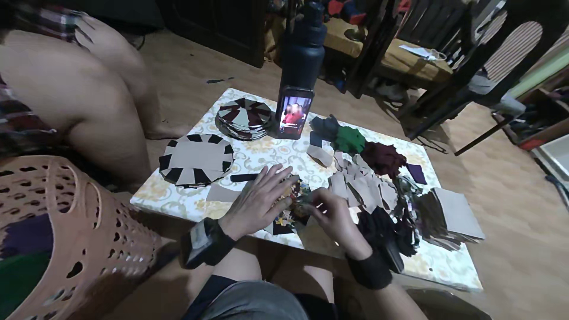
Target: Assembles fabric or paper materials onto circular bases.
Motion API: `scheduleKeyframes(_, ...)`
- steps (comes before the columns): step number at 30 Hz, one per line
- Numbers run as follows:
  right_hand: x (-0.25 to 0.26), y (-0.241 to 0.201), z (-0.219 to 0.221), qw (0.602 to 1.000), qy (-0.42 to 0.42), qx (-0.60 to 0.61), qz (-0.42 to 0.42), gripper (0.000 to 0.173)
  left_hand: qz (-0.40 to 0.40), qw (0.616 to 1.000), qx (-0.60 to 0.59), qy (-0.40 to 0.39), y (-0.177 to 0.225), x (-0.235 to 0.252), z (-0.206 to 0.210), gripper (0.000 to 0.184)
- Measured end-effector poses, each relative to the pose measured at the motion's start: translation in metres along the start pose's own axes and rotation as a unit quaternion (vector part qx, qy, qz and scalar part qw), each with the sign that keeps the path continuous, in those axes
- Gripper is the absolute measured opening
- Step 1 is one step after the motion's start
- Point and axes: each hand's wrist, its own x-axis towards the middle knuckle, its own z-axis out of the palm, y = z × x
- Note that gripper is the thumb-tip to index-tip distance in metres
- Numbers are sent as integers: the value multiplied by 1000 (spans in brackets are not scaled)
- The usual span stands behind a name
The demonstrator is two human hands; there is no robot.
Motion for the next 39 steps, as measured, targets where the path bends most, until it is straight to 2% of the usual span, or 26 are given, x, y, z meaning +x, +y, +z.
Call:
scheduleKeyframes(3,6,6,9,996,-59,-62,8,22,-19,999,36,29,4,-12,7,41)
scheduleKeyframes(5,6,5,0,998,-25,-50,-9,22,-21,998,42,40,6,-20,11,34)
scheduleKeyframes(9,2,1,-14,998,62,-12,0,17,-10,997,51,56,7,-27,12,32)
scheduleKeyframes(16,2,8,20,1000,9,-26,7,18,34,997,76,-4,8,-26,13,31)
scheduleKeyframes(20,4,7,13,999,29,-15,4,17,45,997,62,-11,7,-26,12,30)
scheduleKeyframes(23,6,7,6,998,59,-14,5,17,42,997,61,-3,6,-26,12,32)
scheduleKeyframes(27,8,9,11,996,5,-87,34,18,33,998,55,3,8,-27,12,36)
scheduleKeyframes(30,7,9,7,995,25,-91,18,17,14,998,59,-2,10,-25,10,48)
scheduleKeyframes(32,5,11,1,993,68,-91,10,16,4,997,72,-21,12,-25,10,58)
scheduleKeyframes(35,-1,12,-2,986,94,-135,30,18,15,993,101,-65,13,-22,11,57)
scheduleKeyframes(39,-10,13,8,979,26,-196,54,21,17,986,119,-116,14,-21,12,58)
